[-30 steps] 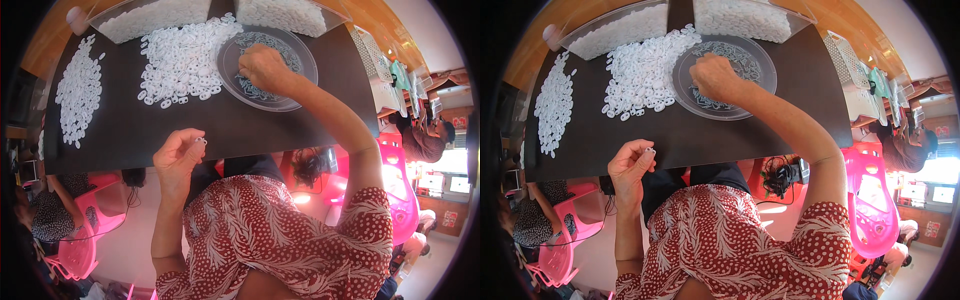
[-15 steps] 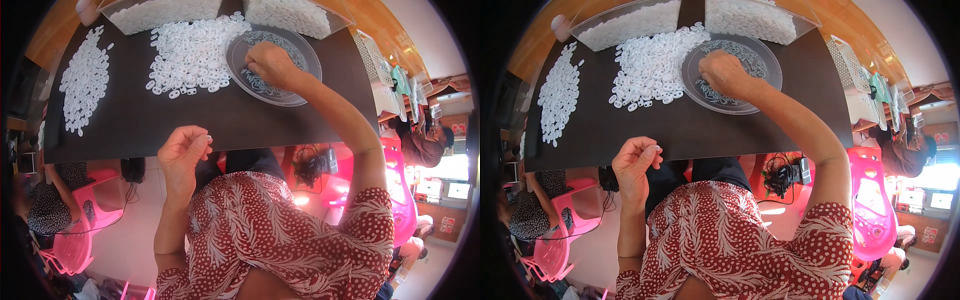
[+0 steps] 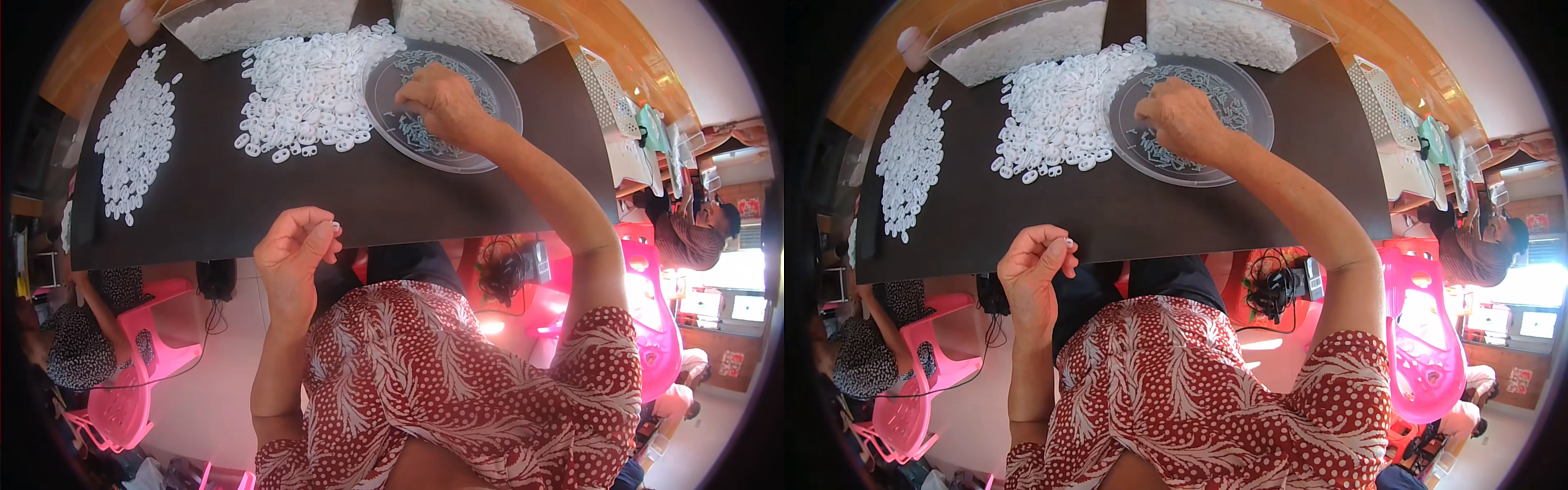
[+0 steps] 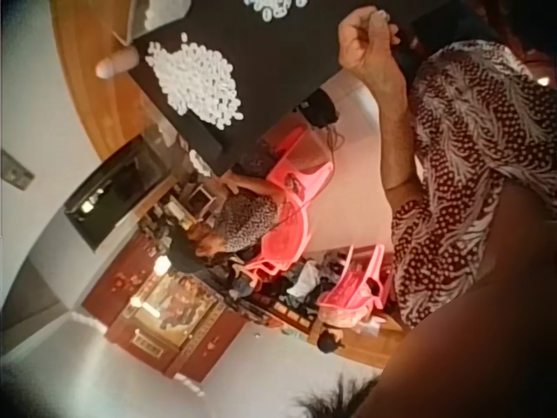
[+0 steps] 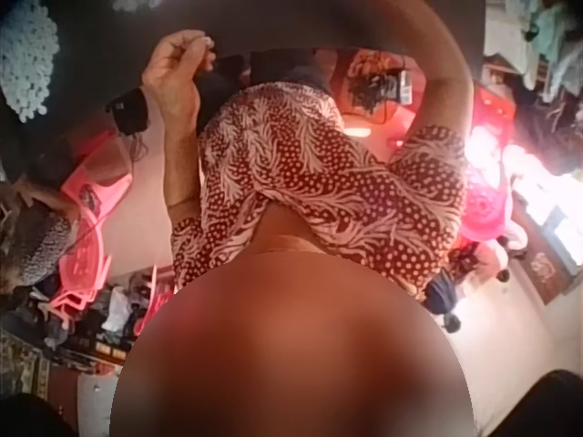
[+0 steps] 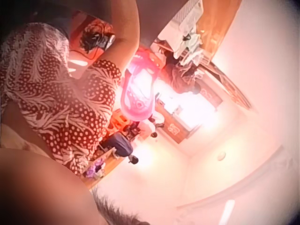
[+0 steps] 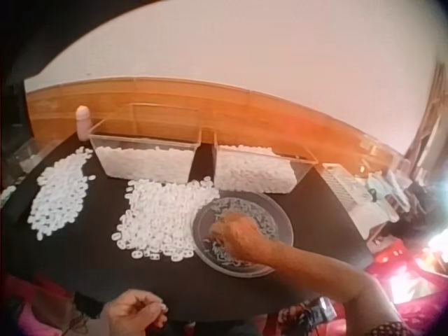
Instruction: Assembling small plastic buckles by inserting metal pins into them at a workspace.
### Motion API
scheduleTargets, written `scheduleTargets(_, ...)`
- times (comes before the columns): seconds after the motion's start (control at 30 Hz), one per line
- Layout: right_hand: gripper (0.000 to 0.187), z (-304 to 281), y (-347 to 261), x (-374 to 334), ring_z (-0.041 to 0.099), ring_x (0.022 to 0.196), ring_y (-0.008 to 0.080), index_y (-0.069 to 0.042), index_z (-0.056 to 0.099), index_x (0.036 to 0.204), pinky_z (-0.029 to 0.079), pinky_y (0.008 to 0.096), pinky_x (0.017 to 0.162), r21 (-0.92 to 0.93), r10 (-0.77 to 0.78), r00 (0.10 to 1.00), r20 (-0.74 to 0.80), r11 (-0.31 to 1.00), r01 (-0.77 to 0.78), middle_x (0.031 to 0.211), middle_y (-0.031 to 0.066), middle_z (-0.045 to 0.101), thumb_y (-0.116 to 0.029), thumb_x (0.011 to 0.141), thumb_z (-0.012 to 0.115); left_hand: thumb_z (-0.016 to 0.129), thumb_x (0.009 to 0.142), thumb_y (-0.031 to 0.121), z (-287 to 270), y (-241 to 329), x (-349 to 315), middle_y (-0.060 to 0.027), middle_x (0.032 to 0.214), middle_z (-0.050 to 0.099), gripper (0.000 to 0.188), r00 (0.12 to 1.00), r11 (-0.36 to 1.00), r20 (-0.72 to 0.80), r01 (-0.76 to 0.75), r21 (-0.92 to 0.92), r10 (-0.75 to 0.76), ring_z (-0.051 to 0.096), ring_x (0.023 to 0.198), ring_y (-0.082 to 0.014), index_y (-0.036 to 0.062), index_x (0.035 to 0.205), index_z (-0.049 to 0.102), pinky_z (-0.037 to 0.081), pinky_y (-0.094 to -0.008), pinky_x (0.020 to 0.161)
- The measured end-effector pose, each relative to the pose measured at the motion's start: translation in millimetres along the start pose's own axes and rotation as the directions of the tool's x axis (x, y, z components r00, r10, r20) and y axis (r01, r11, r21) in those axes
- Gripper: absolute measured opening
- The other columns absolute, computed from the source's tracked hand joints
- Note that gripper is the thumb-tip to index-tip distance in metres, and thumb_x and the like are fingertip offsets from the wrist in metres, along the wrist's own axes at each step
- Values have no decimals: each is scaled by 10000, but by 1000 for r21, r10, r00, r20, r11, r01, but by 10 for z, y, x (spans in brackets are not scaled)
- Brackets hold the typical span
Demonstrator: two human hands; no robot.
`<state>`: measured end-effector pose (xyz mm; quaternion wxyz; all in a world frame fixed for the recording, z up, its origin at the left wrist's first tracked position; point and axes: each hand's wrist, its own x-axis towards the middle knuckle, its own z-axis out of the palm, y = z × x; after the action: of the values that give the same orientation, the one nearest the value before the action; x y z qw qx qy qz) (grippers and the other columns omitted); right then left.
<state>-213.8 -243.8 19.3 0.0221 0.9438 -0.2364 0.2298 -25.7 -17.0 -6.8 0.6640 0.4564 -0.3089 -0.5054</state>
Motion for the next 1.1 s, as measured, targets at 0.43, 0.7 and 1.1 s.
scheduleTargets(0.43,68,85,-1,67,571,810,344,-36,553,703,463,442,701,-143,82,957,279,989,-43,767,129,594,-71,722,608,633,868,50,2,-8,-9,-89,814,642,102,1000,1000,2,5,-14,-5,577,637,-113,-32,926,614,447,-222,551)
scheduleTargets(0.7,76,97,-46,56,564,782,360,-38,510,695,472,455,662,-124,-36,994,99,991,49,737,144,565,-51,707,584,611,889,68,15,11,10,-92,813,641,114,999,998,-31,-24,-54,23,581,640,-116,-31,944,602,452,-225,557)
scheduleTargets(1.1,81,-370,-473,-21,524,652,99,-28,580,826,420,251,579,410,266,956,124,864,-294,690,24,553,-39,785,650,625,866,32,-23,28,8,-77,803,631,152,996,996,-27,-90,-22,89,567,642,-109,-27,1006,629,457,-224,562)
